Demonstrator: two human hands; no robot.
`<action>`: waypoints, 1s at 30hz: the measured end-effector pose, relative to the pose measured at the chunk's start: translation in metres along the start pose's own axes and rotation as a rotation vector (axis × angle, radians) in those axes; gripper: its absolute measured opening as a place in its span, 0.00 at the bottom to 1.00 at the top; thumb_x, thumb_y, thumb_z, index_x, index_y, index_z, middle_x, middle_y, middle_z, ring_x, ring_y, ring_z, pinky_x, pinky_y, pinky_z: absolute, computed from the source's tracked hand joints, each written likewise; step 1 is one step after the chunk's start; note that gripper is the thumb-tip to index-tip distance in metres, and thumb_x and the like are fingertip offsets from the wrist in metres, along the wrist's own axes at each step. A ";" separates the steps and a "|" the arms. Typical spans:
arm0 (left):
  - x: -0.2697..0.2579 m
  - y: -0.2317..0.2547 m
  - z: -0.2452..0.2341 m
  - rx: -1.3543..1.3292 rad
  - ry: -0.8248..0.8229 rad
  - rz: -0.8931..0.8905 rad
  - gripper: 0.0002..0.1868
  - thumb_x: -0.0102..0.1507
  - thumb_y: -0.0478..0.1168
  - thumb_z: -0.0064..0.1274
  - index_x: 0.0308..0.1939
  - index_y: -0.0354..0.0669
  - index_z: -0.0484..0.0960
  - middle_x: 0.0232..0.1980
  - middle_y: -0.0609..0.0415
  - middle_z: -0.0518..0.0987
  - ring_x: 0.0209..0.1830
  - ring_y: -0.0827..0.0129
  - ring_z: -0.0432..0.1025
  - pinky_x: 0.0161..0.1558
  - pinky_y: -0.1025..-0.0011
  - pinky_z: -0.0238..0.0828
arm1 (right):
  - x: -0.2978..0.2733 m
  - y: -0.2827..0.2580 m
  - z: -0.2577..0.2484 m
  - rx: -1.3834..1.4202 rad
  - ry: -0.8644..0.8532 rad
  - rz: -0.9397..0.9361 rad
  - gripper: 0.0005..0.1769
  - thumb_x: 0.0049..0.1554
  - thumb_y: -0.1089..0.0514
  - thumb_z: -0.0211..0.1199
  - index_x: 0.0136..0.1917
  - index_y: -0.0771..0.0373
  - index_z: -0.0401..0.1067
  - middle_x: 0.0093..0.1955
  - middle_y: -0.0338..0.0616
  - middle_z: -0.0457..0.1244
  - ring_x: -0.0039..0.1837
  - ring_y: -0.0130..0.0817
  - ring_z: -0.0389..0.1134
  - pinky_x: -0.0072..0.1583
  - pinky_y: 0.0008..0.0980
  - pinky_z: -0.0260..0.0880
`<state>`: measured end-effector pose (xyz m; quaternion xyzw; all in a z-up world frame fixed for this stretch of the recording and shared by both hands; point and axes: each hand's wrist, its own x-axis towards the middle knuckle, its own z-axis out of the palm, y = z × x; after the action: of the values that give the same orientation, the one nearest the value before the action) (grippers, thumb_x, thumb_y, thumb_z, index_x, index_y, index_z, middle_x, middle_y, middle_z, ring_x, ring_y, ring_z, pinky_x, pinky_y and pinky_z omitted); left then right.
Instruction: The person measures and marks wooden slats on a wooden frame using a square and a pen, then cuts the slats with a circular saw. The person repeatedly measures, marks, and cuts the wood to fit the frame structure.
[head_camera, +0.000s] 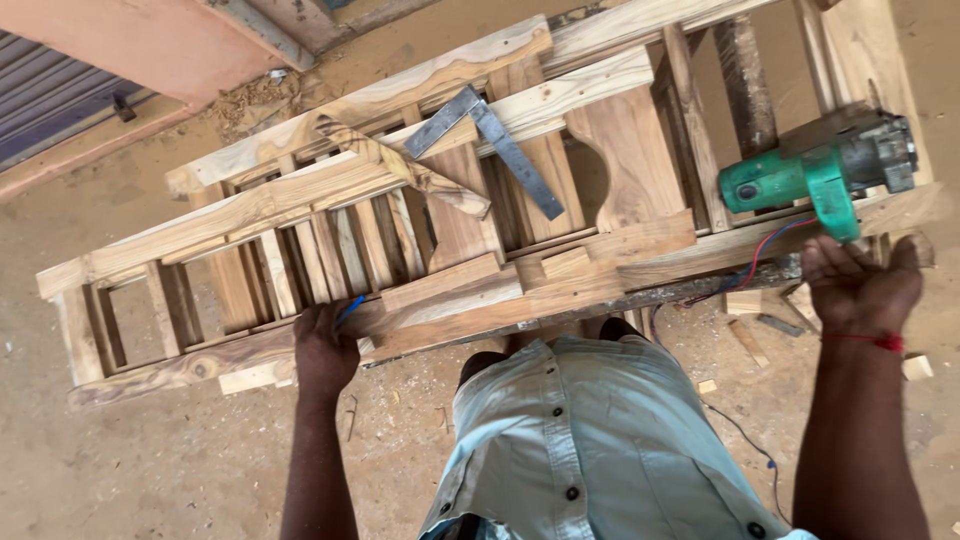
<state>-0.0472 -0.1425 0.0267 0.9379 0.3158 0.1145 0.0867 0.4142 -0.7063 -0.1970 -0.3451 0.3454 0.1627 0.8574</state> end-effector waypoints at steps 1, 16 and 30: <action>0.002 0.002 -0.001 -0.006 -0.021 -0.013 0.28 0.51 0.26 0.49 0.56 0.38 0.82 0.52 0.37 0.78 0.56 0.39 0.71 0.58 0.49 0.71 | -0.005 0.001 0.006 0.008 0.018 -0.003 0.38 0.72 0.34 0.46 0.68 0.76 0.59 0.57 0.71 0.68 0.57 0.58 0.73 0.65 0.57 0.79; 0.038 0.104 0.013 -0.158 -0.111 0.131 0.29 0.59 0.35 0.64 0.63 0.37 0.76 0.64 0.38 0.76 0.68 0.47 0.68 0.68 0.55 0.69 | 0.061 0.017 0.063 0.727 0.026 0.093 0.18 0.53 0.63 0.58 0.55 0.75 0.69 0.56 0.62 0.66 0.57 0.59 0.70 0.63 0.58 0.75; 0.073 0.157 0.011 -0.361 -0.118 0.187 0.26 0.61 0.30 0.59 0.63 0.32 0.72 0.65 0.35 0.74 0.64 0.40 0.69 0.63 0.53 0.70 | -0.085 0.010 0.081 0.443 -0.470 -0.157 0.13 0.77 0.59 0.45 0.57 0.70 0.67 0.46 0.51 0.66 0.45 0.38 0.69 0.49 0.30 0.73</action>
<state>0.1023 -0.2223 0.0644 0.9375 0.1962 0.1216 0.2604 0.3874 -0.6452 -0.0991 -0.1288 0.1372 0.0923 0.9778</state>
